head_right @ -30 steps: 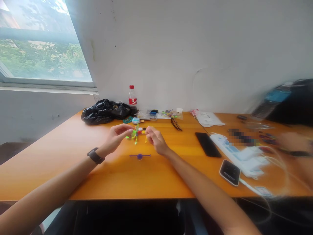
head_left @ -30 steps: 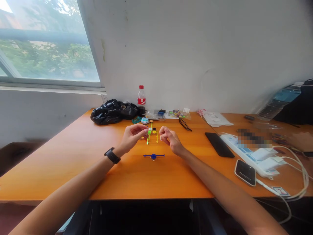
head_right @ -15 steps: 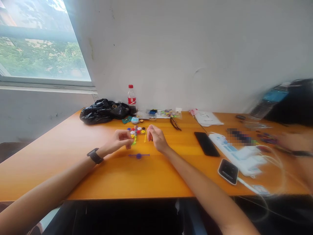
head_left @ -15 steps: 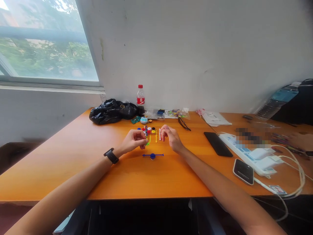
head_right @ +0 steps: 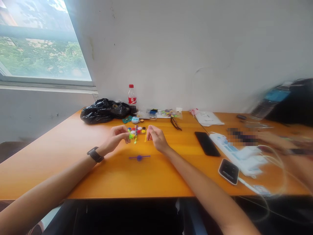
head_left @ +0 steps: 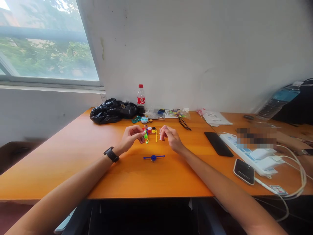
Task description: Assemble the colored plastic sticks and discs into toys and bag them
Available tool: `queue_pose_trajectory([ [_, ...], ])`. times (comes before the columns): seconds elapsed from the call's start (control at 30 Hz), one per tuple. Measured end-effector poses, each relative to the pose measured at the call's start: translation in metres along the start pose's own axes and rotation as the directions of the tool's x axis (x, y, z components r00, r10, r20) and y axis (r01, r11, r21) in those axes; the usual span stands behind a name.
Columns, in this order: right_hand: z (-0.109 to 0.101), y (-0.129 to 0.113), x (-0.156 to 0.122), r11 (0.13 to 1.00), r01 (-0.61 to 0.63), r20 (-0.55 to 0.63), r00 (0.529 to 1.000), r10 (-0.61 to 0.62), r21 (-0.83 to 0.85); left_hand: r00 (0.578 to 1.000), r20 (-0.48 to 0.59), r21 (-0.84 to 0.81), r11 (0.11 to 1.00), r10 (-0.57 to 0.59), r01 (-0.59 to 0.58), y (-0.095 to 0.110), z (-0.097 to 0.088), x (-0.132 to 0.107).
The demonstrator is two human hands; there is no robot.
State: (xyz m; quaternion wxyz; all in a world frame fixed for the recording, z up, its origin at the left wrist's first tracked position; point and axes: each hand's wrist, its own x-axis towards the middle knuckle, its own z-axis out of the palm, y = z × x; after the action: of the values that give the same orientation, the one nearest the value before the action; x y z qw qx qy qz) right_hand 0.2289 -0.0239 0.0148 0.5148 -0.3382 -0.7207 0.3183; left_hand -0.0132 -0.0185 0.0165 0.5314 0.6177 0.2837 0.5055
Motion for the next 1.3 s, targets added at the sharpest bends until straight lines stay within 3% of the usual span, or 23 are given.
queue_pose_trajectory([
  [0.87, 0.003, 0.002, -0.004, 0.992, -0.041, 0.104, 0.993, 0.053, -0.117, 1.000, 0.005, -0.010, 1.000, -0.015, 0.015, -0.002, 0.003, -0.002],
  [0.93, 0.003, 0.001, -0.002, 0.989, -0.039, 0.151, 0.987, 0.061, -0.145, 1.000, 0.002, -0.013, 1.000, -0.009, 0.009, -0.003, 0.003, -0.001],
  [1.03, -0.001, -0.002, -0.001, 0.980, 0.015, 0.328, 0.943, 0.051, -0.196, 1.000, -0.003, -0.016, 1.000, 0.008, -0.008, -0.004, 0.003, -0.001],
  [1.17, -0.007, -0.005, -0.004, 0.989, 0.010, 0.593, 0.801, 0.082, -0.150, 1.000, -0.015, -0.013, 1.000, 0.015, -0.015, -0.003, 0.003, -0.001],
  [1.23, -0.008, -0.004, -0.005, 0.995, -0.047, 0.667, 0.738, 0.097, -0.093, 1.000, -0.018, -0.009, 1.000, 0.014, -0.015, -0.002, 0.003, -0.001],
  [1.3, -0.007, -0.001, -0.006, 0.995, -0.082, 0.693, 0.713, 0.102, -0.062, 1.000, -0.024, -0.001, 1.000, 0.014, -0.014, -0.001, 0.003, -0.001],
])
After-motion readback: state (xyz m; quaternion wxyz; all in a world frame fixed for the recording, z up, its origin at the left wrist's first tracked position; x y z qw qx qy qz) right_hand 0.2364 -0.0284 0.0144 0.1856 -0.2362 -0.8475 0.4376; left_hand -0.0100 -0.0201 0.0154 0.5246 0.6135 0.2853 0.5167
